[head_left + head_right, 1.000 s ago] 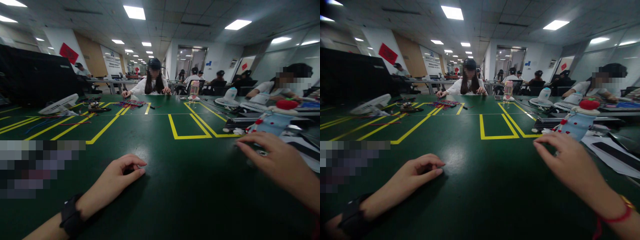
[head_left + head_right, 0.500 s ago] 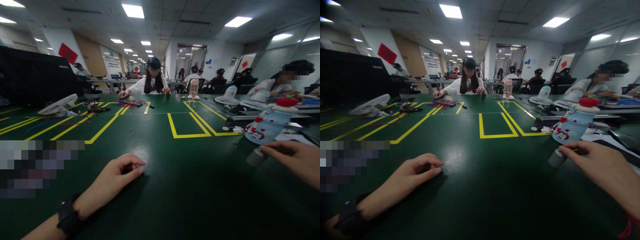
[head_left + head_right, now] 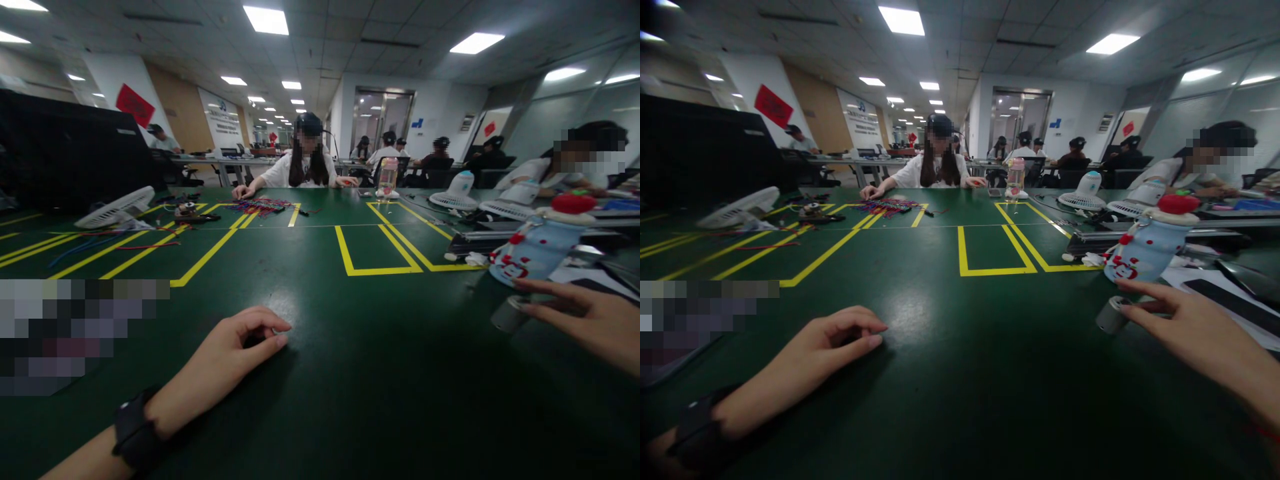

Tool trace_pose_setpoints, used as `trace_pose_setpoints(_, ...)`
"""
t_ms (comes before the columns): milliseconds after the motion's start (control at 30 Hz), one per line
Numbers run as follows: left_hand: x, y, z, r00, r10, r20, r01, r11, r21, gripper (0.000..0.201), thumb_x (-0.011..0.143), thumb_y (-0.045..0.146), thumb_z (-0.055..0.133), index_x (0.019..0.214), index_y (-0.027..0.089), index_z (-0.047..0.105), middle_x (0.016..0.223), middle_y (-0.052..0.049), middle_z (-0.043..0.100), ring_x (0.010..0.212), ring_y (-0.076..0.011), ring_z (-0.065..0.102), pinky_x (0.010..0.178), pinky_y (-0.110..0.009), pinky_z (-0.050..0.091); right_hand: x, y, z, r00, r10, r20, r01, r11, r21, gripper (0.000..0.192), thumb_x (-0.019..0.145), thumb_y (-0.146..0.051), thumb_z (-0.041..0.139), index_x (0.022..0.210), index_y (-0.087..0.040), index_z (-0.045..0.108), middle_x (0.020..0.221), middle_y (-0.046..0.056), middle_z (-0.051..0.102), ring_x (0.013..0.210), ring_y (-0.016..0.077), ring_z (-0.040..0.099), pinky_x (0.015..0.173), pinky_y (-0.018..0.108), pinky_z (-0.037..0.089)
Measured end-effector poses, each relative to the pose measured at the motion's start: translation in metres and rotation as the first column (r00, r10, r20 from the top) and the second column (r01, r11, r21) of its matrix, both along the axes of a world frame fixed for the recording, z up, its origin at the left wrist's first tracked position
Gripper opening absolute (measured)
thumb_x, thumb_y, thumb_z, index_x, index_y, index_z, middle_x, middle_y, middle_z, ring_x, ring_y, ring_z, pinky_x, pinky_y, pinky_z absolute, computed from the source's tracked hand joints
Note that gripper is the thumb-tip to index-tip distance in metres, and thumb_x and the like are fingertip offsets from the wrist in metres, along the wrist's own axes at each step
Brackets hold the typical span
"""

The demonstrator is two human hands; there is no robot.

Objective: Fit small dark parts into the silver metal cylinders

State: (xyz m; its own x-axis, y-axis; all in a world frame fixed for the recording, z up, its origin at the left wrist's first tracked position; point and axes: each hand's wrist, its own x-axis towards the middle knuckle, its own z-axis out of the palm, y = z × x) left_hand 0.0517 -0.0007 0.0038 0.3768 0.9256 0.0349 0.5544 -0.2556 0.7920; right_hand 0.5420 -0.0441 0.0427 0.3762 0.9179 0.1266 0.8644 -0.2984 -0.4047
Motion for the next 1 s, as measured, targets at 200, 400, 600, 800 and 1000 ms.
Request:
trace_pose_setpoints(200,0.0,0.0,0.0,1.0,-0.013,0.004,0.013,1.0,-0.011,0.023,0.083,0.041,0.057,0.098,0.026,0.067,0.096,-0.002,0.064,0.082,-0.0198,0.06,0.075,-0.033,0.047,-0.01,-0.004,0.001,0.985,-0.174,0.016,0.175,0.985,-0.013,0.066,0.061,-0.065,0.063,0.112,-0.024,0.061,0.091,0.01,0.069,0.074,0.0256,0.065,0.067,0.039,0.046)
trace_pose_setpoints(400,0.001,-0.001,0.001,1.0,-0.018,0.014,0.018,1.0,0.0,0.023,0.084,0.042,0.058,0.096,0.025,0.067,0.097,-0.003,0.064,0.082,-0.02,0.059,0.075,-0.032,0.047,-0.01,0.0,-0.006,0.997,0.041,0.068,-0.036,0.996,-0.079,0.057,0.067,-0.053,0.065,0.112,-0.019,0.062,0.097,0.011,0.069,0.079,0.024,0.066,0.066,0.033,0.048)
trace_pose_setpoints(600,0.004,-0.002,0.002,1.0,-0.009,-0.008,0.009,1.0,0.014,0.025,0.084,0.043,0.056,0.096,0.024,0.067,0.095,-0.003,0.064,0.08,-0.0201,0.059,0.074,-0.033,0.048,-0.069,0.002,-0.003,0.968,0.222,0.121,-0.233,0.969,0.084,0.051,0.074,-0.053,0.059,0.114,-0.021,0.06,0.1,0.01,0.067,0.08,0.0226,0.064,0.07,0.035,0.051)
trace_pose_setpoints(800,0.005,-0.003,0.002,0.998,-0.041,-0.038,0.043,0.998,0.05,0.022,0.085,0.04,0.055,0.095,0.025,0.067,0.098,-0.003,0.064,0.087,-0.0212,0.059,0.079,-0.034,0.046,-0.187,0.004,-0.012,0.712,0.694,-0.107,-0.672,0.718,0.181,0.041,0.078,-0.034,0.059,0.118,-0.026,0.054,0.11,0.002,0.061,0.095,0.0138,0.059,0.086,0.03,0.049)
trace_pose_setpoints(1000,0.017,-0.004,0.005,0.996,-0.028,-0.088,0.039,0.991,0.131,0.023,0.086,0.039,0.054,0.1,0.027,0.067,0.098,-0.003,0.064,0.087,-0.0217,0.059,0.076,-0.034,0.047,-0.223,0.011,-0.035,0.616,0.768,-0.175,-0.718,0.638,0.278,0.041,0.079,-0.026,0.058,0.119,-0.024,0.052,0.112,0.004,0.058,0.101,0.0146,0.055,0.091,0.033,0.046)
